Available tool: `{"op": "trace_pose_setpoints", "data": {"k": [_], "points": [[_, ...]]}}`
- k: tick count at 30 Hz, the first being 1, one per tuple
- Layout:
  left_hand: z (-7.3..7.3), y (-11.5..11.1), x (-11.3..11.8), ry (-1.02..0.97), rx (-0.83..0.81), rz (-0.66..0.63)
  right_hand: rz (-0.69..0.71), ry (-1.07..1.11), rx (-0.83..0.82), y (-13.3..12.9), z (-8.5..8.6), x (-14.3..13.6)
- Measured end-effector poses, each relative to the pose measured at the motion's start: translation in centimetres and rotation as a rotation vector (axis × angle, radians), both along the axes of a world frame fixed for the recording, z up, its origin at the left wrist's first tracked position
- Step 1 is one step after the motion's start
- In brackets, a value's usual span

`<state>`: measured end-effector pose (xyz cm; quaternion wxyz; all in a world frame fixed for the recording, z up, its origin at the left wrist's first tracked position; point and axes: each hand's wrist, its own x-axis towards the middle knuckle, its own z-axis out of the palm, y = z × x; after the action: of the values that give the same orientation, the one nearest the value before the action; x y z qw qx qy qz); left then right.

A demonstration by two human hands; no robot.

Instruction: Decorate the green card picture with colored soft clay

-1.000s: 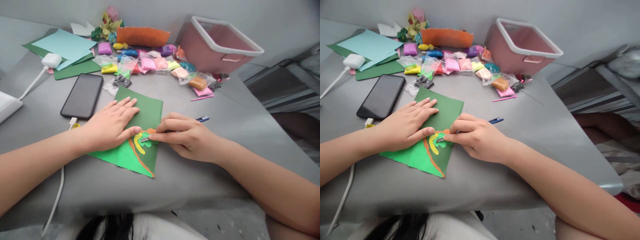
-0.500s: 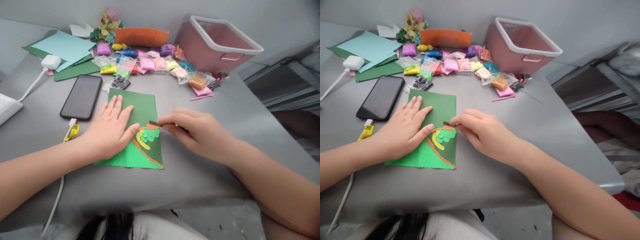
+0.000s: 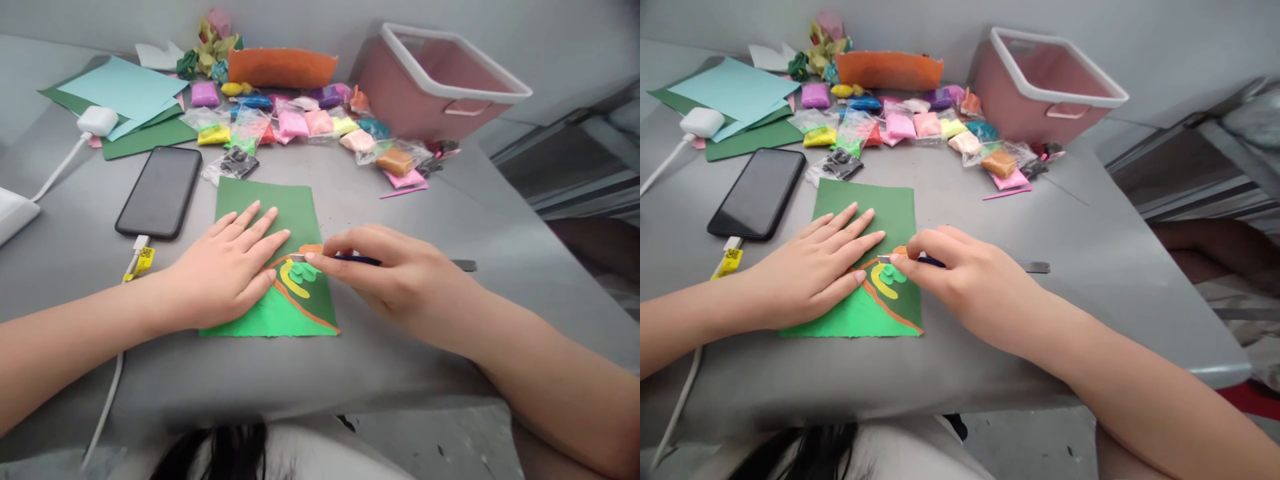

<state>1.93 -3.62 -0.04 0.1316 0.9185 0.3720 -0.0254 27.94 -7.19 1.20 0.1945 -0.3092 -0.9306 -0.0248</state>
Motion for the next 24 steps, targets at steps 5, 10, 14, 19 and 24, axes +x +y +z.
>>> {"op": "trace_pose_setpoints", "data": {"k": [5, 10, 14, 19, 24], "points": [[-0.2, -3.4, 1.0, -0.102, -0.147, 0.327, -0.007, 0.019, -0.027, -0.3, -0.7, -0.1], [2.3, -1.5, -0.2, -0.146, 0.082, 0.273, -0.054, -0.009, 0.019, -0.2, -0.4, 0.2], [3.1, 3.4, -2.5, -0.032, 0.301, 0.355, -0.083, -0.049, 0.032, 0.2, -0.1, 0.3], [2.1, 5.7, -3.2, 0.131, 0.249, 0.375, -0.074, -0.008, -0.034, 0.4, -0.2, 0.1], [2.4, 5.9, -2.9, 0.127, 0.111, 0.386, -0.094, 0.024, -0.030, 0.5, -0.3, 0.1]]}}
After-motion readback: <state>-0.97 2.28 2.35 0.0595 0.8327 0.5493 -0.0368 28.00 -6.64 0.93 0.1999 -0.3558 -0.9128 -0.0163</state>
